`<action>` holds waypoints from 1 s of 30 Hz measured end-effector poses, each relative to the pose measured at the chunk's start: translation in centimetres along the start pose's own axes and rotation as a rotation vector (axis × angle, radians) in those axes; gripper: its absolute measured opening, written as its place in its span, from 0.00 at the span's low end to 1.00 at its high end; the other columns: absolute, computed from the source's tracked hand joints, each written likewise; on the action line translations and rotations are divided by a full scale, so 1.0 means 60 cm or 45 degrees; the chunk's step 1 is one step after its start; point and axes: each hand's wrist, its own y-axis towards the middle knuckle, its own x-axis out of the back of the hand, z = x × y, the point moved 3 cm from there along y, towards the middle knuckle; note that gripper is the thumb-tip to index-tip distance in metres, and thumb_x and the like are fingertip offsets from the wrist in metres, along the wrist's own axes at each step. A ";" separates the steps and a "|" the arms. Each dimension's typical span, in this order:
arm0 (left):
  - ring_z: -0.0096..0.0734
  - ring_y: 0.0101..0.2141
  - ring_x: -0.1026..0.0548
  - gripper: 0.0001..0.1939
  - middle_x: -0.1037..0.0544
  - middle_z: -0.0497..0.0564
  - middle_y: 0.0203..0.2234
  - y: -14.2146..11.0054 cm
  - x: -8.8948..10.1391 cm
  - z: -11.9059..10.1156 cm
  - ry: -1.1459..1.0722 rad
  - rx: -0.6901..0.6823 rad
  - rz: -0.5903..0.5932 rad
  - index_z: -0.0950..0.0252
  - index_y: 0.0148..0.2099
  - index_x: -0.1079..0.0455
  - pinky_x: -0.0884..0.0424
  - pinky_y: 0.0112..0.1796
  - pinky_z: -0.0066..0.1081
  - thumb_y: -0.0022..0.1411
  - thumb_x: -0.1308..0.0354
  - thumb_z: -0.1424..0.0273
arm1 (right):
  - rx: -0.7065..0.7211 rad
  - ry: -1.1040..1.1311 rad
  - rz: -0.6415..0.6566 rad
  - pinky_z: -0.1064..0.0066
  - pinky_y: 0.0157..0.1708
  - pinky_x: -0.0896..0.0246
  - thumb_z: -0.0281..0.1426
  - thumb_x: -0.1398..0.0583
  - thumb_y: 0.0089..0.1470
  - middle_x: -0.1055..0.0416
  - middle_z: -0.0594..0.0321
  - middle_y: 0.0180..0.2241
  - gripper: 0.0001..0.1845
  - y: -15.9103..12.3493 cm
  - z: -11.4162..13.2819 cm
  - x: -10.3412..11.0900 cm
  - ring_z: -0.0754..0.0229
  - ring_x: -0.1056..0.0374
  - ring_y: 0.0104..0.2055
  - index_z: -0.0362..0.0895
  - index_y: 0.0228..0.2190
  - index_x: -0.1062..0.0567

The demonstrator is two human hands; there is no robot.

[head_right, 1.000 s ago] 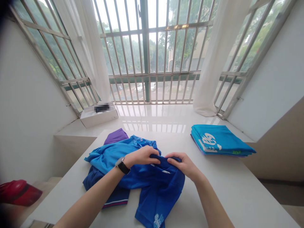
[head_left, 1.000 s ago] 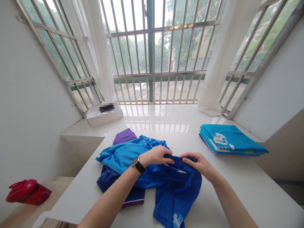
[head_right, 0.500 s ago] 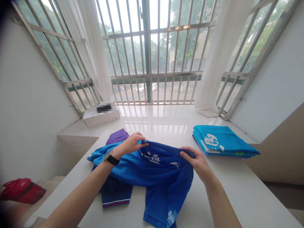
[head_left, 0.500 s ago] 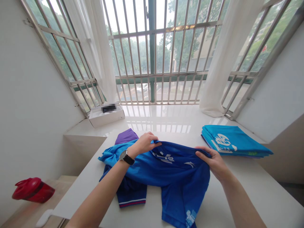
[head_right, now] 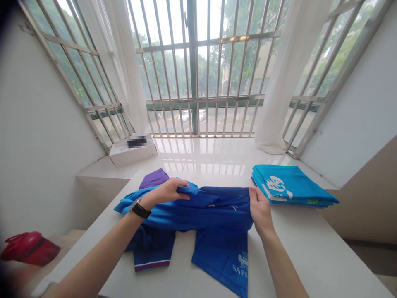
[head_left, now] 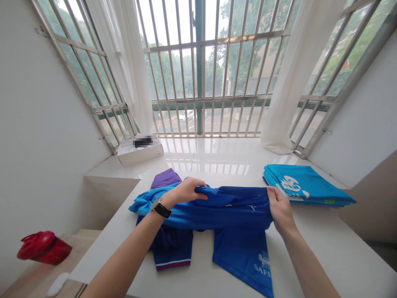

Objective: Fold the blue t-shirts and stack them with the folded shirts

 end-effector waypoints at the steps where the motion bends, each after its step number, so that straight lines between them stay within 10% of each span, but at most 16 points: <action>1: 0.32 0.30 0.27 0.10 0.23 0.46 0.26 -0.004 -0.002 0.009 0.072 0.025 0.074 0.64 0.34 0.24 0.35 0.32 0.27 0.58 0.37 0.62 | 0.000 -0.038 -0.002 0.69 0.28 0.40 0.56 0.44 0.54 0.31 0.66 0.23 0.27 -0.002 0.006 0.002 0.59 0.36 0.27 0.45 0.33 0.22; 8: 0.40 0.34 0.23 0.10 0.20 0.51 0.30 -0.044 0.023 0.079 0.415 0.295 -0.047 0.60 0.35 0.23 0.33 0.35 0.32 0.60 0.43 0.63 | 0.165 -0.075 0.145 0.68 0.26 0.40 0.56 0.43 0.53 0.31 0.63 0.23 0.27 -0.015 0.047 0.008 0.58 0.37 0.26 0.45 0.29 0.23; 18: 0.37 0.39 0.22 0.18 0.22 0.51 0.35 -0.097 0.069 0.009 -0.956 0.260 -0.695 0.64 0.40 0.29 0.22 0.36 0.33 0.59 0.39 0.53 | 0.227 -0.488 0.970 0.66 0.38 0.32 0.49 0.35 0.48 0.20 0.62 0.34 0.21 -0.058 0.092 0.029 0.50 0.27 0.37 0.46 0.36 0.21; 22: 0.33 0.41 0.24 0.18 0.22 0.51 0.37 -0.081 0.077 -0.043 -0.950 0.096 -0.893 0.64 0.42 0.26 0.26 0.46 0.33 0.59 0.38 0.54 | 0.308 -0.808 0.886 0.68 0.32 0.35 0.47 0.42 0.53 0.22 0.64 0.26 0.20 -0.048 0.061 0.061 0.52 0.28 0.31 0.46 0.27 0.20; 25: 0.33 0.41 0.25 0.15 0.23 0.53 0.44 -0.075 0.083 -0.082 -0.805 0.002 -0.973 0.63 0.43 0.26 0.26 0.45 0.33 0.63 0.40 0.57 | 0.253 -0.894 0.529 0.66 0.31 0.36 0.42 0.43 0.51 0.20 0.60 0.28 0.15 -0.036 0.034 0.096 0.49 0.26 0.33 0.48 0.29 0.19; 30: 0.37 0.48 0.26 0.08 0.27 0.56 0.52 -0.090 0.098 -0.152 -0.389 -0.197 -1.056 0.63 0.42 0.27 0.28 0.50 0.38 0.67 0.45 0.65 | -0.213 -0.205 0.076 0.71 0.15 0.42 0.36 0.40 0.50 0.26 0.63 0.21 0.10 -0.036 0.042 0.145 0.55 0.28 0.19 0.47 0.34 0.22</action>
